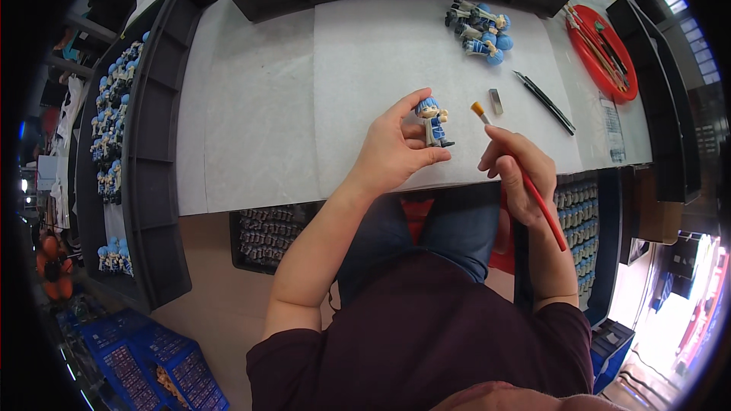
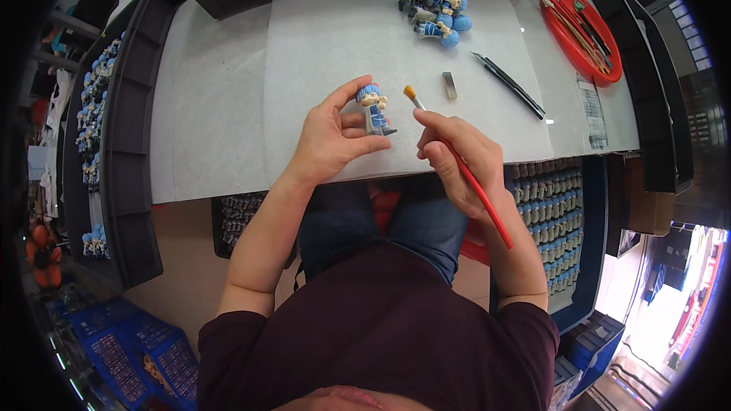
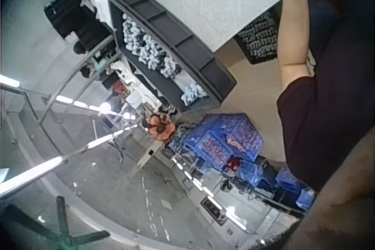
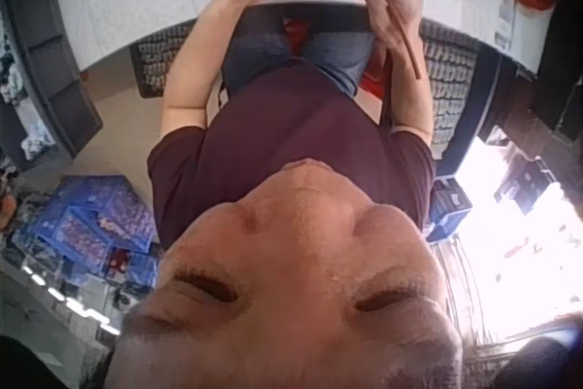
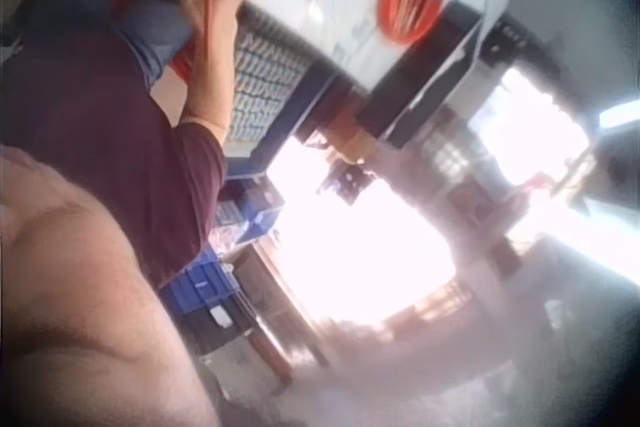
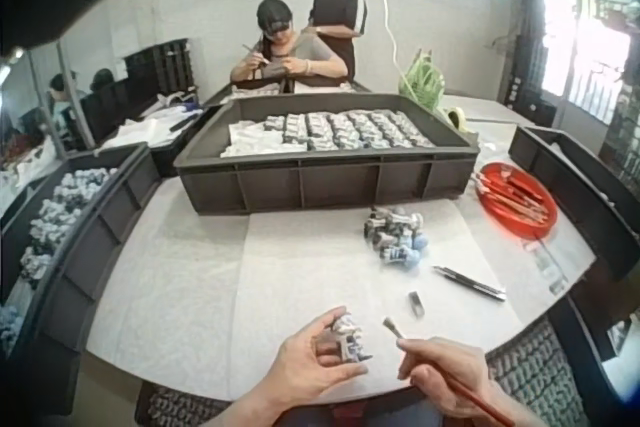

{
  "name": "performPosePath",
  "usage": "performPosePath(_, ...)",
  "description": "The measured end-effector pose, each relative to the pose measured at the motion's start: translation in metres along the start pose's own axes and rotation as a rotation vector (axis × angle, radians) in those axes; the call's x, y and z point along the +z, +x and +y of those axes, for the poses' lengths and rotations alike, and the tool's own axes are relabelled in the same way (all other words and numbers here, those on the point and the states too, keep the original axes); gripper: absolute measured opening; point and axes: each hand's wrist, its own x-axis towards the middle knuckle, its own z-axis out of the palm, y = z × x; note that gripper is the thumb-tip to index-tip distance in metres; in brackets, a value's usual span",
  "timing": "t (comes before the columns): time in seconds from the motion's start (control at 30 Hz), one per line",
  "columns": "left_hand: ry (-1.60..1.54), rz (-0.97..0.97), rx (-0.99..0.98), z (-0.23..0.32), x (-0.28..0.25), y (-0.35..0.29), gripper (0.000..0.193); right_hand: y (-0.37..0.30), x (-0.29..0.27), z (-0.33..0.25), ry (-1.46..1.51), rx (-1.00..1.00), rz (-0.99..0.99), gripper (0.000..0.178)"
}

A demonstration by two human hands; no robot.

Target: The person assembles small blue and white figurines at a workbench. They pick up a figurine, attach a small red component to its back, and place the finished unit into a blue tray. The person repeats this process, occasionally using a brush and a small knife to clean or adjust the figurines before assembly.

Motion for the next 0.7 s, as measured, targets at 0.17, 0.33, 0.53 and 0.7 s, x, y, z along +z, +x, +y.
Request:
performPosePath(0.17,0.014,-0.008,0.006,0.000,-0.001,-0.001,0.078,0.001,0.004,-0.001,-0.162,0.046,-0.135,0.025)
performPosePath(0.33,0.035,-0.003,0.010,-0.001,-0.001,-0.001,0.079,0.007,0.013,0.001,-0.213,-0.039,-0.108,0.017)
performPosePath(0.53,0.054,-0.001,0.031,-0.003,-0.001,0.000,0.078,0.009,0.020,0.006,-0.225,-0.059,-0.123,0.012)
performPosePath(0.7,0.063,0.010,0.033,-0.002,0.000,0.000,0.077,0.009,0.021,0.004,-0.192,-0.112,-0.076,0.010)
